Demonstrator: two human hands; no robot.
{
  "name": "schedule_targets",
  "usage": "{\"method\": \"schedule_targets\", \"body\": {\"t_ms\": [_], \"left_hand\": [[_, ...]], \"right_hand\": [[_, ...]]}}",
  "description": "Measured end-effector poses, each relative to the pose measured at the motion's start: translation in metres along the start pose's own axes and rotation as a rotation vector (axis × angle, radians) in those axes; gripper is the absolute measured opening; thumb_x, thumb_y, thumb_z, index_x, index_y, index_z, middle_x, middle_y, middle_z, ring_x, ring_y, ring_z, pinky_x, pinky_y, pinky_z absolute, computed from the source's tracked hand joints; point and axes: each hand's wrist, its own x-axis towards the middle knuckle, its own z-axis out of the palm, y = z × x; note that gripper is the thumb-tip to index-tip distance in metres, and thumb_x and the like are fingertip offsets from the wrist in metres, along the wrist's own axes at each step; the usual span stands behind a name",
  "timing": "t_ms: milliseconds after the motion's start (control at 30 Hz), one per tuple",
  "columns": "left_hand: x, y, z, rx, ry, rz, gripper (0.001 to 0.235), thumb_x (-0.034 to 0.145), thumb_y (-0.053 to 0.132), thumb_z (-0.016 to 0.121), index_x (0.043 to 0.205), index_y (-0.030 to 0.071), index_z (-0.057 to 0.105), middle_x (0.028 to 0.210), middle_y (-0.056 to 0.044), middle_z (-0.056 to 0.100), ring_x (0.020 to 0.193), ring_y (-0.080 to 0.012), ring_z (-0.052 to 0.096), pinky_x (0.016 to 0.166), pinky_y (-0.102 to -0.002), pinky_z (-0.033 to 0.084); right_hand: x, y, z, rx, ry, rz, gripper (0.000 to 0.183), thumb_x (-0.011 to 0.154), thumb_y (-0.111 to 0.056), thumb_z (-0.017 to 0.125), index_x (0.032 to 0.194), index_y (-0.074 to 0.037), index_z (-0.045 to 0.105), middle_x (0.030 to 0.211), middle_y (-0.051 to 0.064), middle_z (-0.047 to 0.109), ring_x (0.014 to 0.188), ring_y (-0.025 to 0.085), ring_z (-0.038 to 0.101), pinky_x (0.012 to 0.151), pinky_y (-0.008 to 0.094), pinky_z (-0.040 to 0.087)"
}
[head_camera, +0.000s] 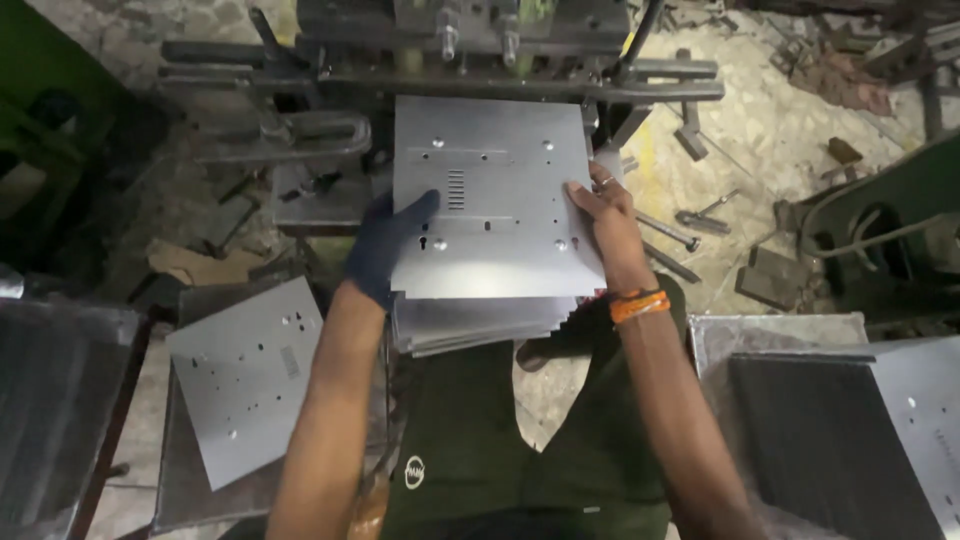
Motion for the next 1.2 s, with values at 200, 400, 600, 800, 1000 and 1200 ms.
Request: {"method": "schedule_targets", "body": {"t_ms": [200,400,600,800,1000,1200], "left_hand": [[0.064,-0.021,-0.022,0.166,0.092,0.035,0.044,0.092,0.030,0.073,0.127,0.005,0.070,0.112,-0.004,0.074,0.097,-0.0171,0.067,0.084,-0.033,0.054],[0.082,-0.037,-0.045,0.109,0.078,0.114,0.040,0.094,0.028,0.073,0.127,0.006,0.068,0.114,-0.003,0.073,0.099,-0.0153,0.066,0.087,-0.032,0.054],[0.087,-0.040,-0.068,0.030,0.114,0.086,0.037,0.093,0.027,0.075,0.122,0.004,0.072,0.107,-0.004,0.074,0.092,-0.0154,0.067,0.082,-0.034,0.054],[0.089,-0.035,-0.067,0.056,0.178,0.061,0.034,0.092,0.026,0.075,0.121,0.006,0.074,0.108,-0.002,0.076,0.092,-0.0129,0.068,0.083,-0.032,0.055],[0.091,-0.039,-0.070,0.026,0.160,0.106,0.033,0.093,0.026,0.074,0.119,0.006,0.075,0.106,-0.002,0.075,0.091,-0.0134,0.068,0.081,-0.032,0.054],[0.096,-0.050,-0.076,0.078,0.180,0.164,0.035,0.096,0.028,0.072,0.121,0.005,0.074,0.107,-0.002,0.074,0.093,-0.0124,0.066,0.082,-0.030,0.053]], "right_hand": [[0.061,0.037,-0.010,-0.205,0.056,0.141,0.040,0.096,-0.017,0.067,0.124,0.011,0.066,0.106,0.011,0.072,0.090,0.016,0.064,0.081,0.028,0.050],[0.068,0.045,0.001,-0.087,0.042,0.074,0.039,0.090,-0.014,0.067,0.122,0.008,0.064,0.107,0.008,0.071,0.094,0.015,0.063,0.082,0.029,0.050],[0.057,0.033,0.026,-0.136,0.011,0.009,0.034,0.096,-0.013,0.068,0.120,0.011,0.066,0.107,0.008,0.071,0.097,0.014,0.062,0.089,0.027,0.048],[0.055,0.031,0.027,-0.085,-0.052,-0.035,0.032,0.098,-0.010,0.064,0.123,0.009,0.067,0.111,0.007,0.072,0.098,0.013,0.062,0.090,0.027,0.049],[0.058,0.033,0.027,-0.041,-0.040,0.026,0.035,0.097,-0.010,0.064,0.128,0.007,0.063,0.114,0.007,0.073,0.100,0.013,0.065,0.093,0.027,0.050],[0.059,0.047,0.024,-0.016,-0.047,0.018,0.036,0.097,-0.012,0.064,0.128,0.006,0.064,0.115,0.007,0.072,0.101,0.013,0.065,0.093,0.027,0.051]]}}
